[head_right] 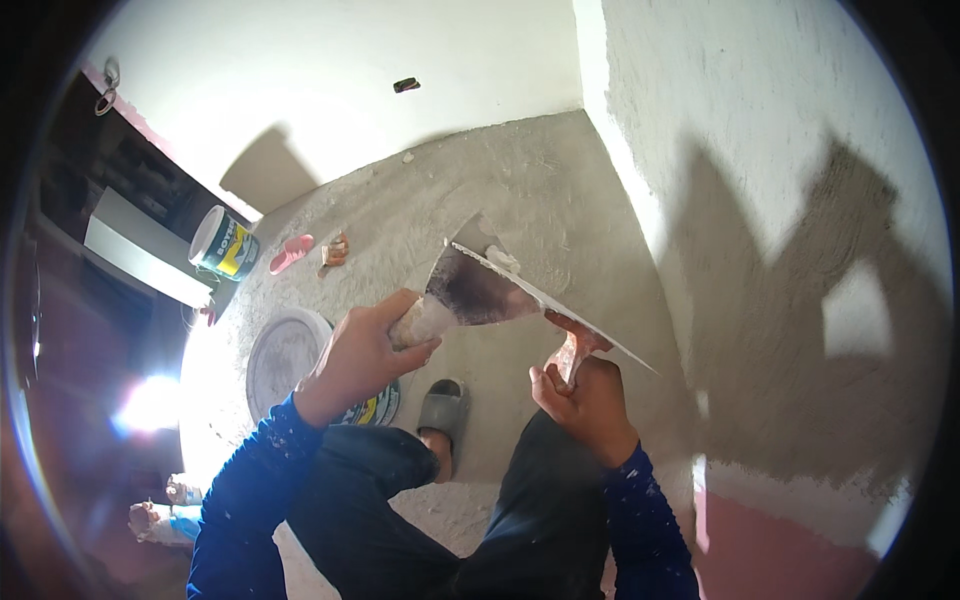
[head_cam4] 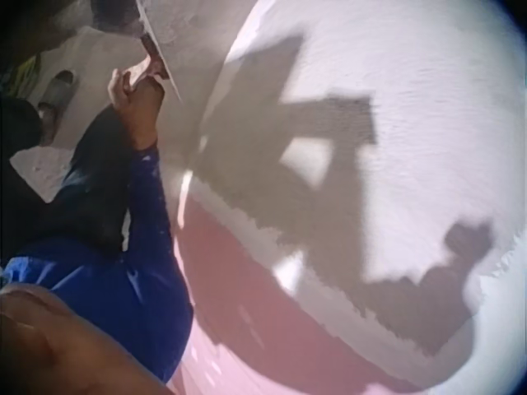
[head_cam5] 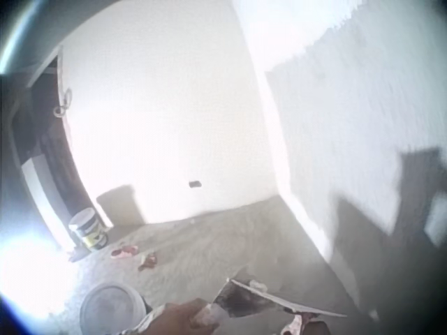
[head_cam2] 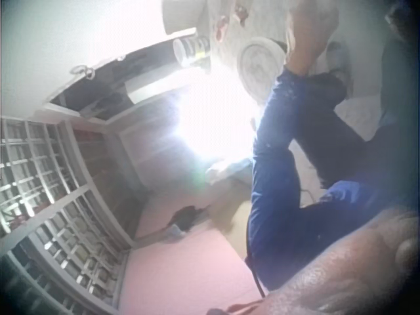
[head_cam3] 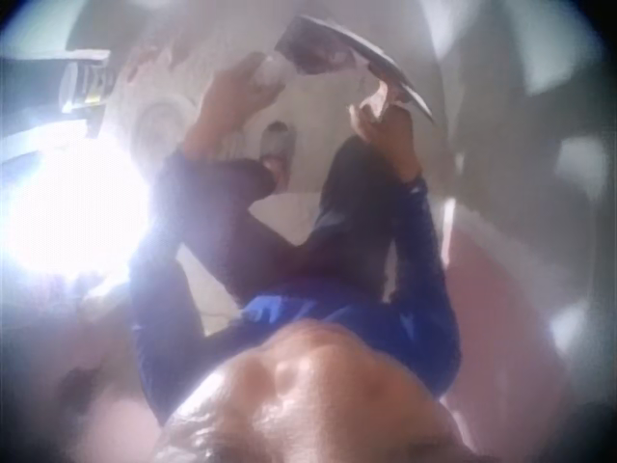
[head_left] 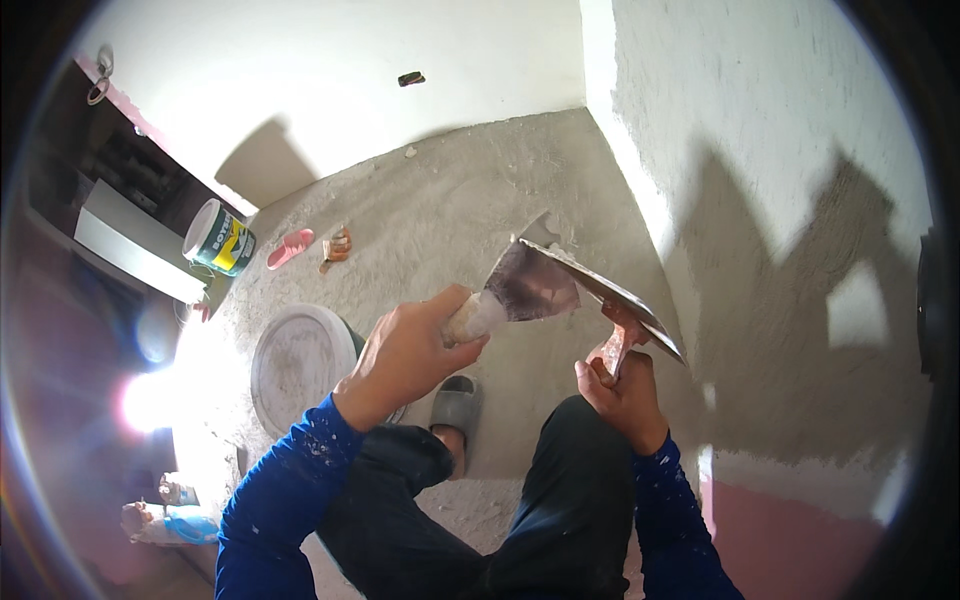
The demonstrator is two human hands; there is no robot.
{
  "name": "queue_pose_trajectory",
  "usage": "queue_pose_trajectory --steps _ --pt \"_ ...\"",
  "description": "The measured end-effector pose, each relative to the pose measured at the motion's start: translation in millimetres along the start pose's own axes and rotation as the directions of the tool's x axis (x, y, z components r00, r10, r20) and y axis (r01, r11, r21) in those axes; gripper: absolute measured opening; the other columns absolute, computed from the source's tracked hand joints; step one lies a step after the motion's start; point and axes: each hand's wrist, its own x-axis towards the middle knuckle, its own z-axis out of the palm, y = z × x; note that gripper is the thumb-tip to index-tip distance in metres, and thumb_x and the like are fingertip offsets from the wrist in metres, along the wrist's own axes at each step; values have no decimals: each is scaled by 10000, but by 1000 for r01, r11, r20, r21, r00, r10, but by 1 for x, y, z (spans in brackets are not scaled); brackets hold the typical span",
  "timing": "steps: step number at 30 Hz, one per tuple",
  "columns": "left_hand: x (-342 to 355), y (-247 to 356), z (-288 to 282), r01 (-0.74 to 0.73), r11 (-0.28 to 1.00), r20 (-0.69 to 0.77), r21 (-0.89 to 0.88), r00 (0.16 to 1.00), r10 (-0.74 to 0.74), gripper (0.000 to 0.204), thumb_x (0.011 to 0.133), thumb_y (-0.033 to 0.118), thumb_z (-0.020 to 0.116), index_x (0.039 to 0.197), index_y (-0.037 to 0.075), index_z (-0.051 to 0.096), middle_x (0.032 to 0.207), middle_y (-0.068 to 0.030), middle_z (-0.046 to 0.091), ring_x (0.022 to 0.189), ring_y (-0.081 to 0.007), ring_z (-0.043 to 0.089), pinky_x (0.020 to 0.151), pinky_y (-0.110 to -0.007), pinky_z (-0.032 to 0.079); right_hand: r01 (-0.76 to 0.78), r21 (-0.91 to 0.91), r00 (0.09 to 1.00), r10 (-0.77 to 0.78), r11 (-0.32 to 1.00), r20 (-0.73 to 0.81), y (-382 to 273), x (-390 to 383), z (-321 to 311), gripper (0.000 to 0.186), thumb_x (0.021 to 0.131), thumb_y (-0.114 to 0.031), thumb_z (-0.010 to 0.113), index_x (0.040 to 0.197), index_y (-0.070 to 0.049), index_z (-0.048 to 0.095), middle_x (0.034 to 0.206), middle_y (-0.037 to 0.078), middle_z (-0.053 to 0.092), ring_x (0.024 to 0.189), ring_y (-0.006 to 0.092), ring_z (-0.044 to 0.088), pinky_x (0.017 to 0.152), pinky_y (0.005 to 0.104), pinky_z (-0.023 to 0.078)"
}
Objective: The person applies plaster to a wall using a trowel and a hawk. They scoop plaster from the hawk and spread it onto the wall in smooth strokes, working on a section near the floor.
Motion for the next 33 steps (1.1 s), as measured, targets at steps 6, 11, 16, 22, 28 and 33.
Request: queue_pose_trajectory --steps 6,11,16,22,28,33 --pt "1 6 -3 -124 972 -5 198 992 127 463 815 281 782 1201 65 644 792 -147 713 773 -264 733 725 -402 540 16 4 987 -15 1000 -161 -4 -1 -18 256 870 -95 679 657 -28 553 560 49 520 484 168 495 507 320 406" --pt "1 -18 4 -78 996 -111 40 990 82 496 796 260 795 1205 35 629 861 -177 714 829 -334 709 802 -382 538 -194 -287 961 123 938 -248 52 -64 -43 176 875 -139 694 794 -16 599 647 72 576 589 210 575 595 351 461" --pt "-2 -32 -3 195 927 18 -319 980 -200 459 834 173 775 1218 -14 608 1019 -112 697 865 -176 670 817 -294 523 -356 -566 933 250 744 -258 168 -160 -31 221 888 -182 665 981 12 617 861 172 645 859 358 635 819 453 495" --pt "-13 -33 1 238 906 34 -351 970 -241 442 848 88 747 1248 -6 584 1019 -82 695 887 -137 661 805 -275 521 -563 -568 824 464 600 -326 296 -216 -2 207 887 -170 640 975 17 631 980 243 665 936 417 647 871 477 502" --pt "-25 -49 2 292 888 37 -356 954 -298 542 837 57 743 1335 -5 536 1106 -107 687 986 -159 660 891 -294 511 -582 -570 811 457 580 -365 338 -212 -4 210 881 -150 637 1005 19 633 977 249 675 957 407 663 872 474 515" --pt "-30 -71 2 295 877 29 -380 951 -308 634 828 54 726 1410 -10 482 1191 -134 665 1066 -186 645 953 -326 495 -504 -655 863 320 563 -390 350 -202 -11 235 872 -191 648 996 9 635 984 257 682 965 414 661 885 476 515"
